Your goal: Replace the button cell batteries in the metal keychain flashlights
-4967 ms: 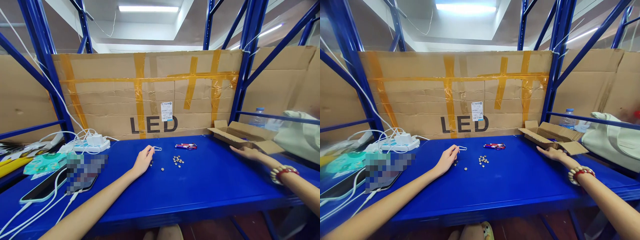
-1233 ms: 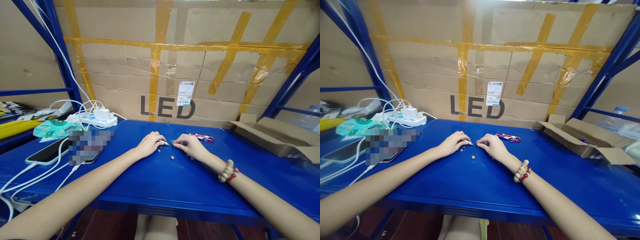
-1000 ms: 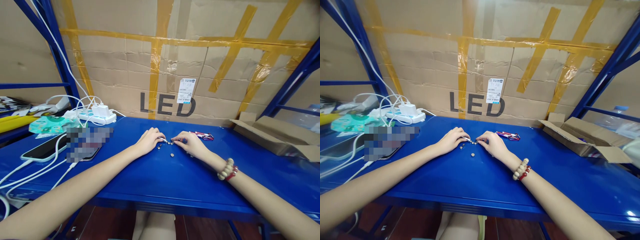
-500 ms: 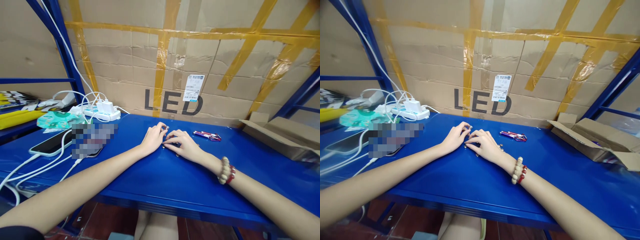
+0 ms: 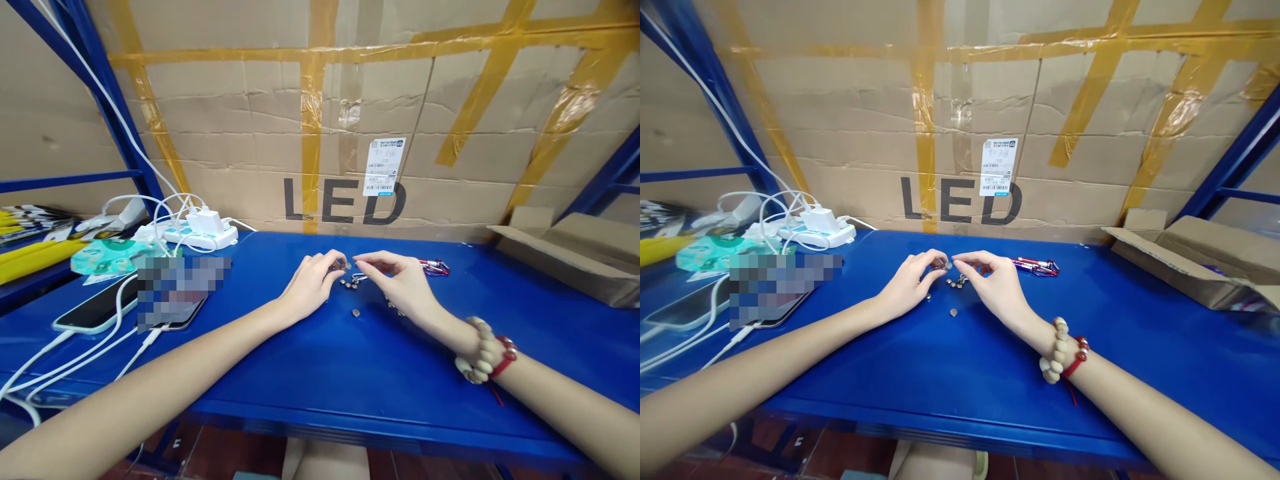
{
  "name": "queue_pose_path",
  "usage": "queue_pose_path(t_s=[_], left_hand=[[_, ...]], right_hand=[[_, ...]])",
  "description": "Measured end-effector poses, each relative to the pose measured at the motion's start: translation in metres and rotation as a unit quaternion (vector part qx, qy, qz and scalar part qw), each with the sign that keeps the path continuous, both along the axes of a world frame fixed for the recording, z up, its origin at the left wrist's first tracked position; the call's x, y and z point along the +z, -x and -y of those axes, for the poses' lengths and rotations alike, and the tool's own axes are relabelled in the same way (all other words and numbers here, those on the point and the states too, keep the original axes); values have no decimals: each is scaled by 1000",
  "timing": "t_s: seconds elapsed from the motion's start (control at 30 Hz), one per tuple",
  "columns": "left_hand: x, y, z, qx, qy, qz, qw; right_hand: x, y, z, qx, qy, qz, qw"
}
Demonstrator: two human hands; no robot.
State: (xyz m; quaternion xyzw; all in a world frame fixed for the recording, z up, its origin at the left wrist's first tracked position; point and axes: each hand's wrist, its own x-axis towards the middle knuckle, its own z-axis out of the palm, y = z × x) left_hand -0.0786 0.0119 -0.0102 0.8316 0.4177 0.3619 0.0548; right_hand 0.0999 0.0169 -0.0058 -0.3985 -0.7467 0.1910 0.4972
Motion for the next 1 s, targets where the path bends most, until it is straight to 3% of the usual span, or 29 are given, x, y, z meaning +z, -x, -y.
queue_pose_path(t_s=[0.37,0.43,0.53,0.7,0.87,1.0], left_hand=[[0,-2,3,-22,9,-6,1000],[0,-2,3,-22,8,-2,1000],[0,-2,2,-19,-2,12,1000],[0,-1,2,-18,-6,-2,1000],[-1,-3,3,-23,7,-16,1000],[-2,-2,-1,18,6,60,998]], right_hand=[[-3,3,-2,41,85,-50,994],[-3,2,-2,28,57,-36,997],[-1,1,0,-11,-55,23,998],[1,-6,2,17,-203,177,963],[-1,-7,0,24,-196,195,961],[1,-3,3,-28,-160,151,975]])
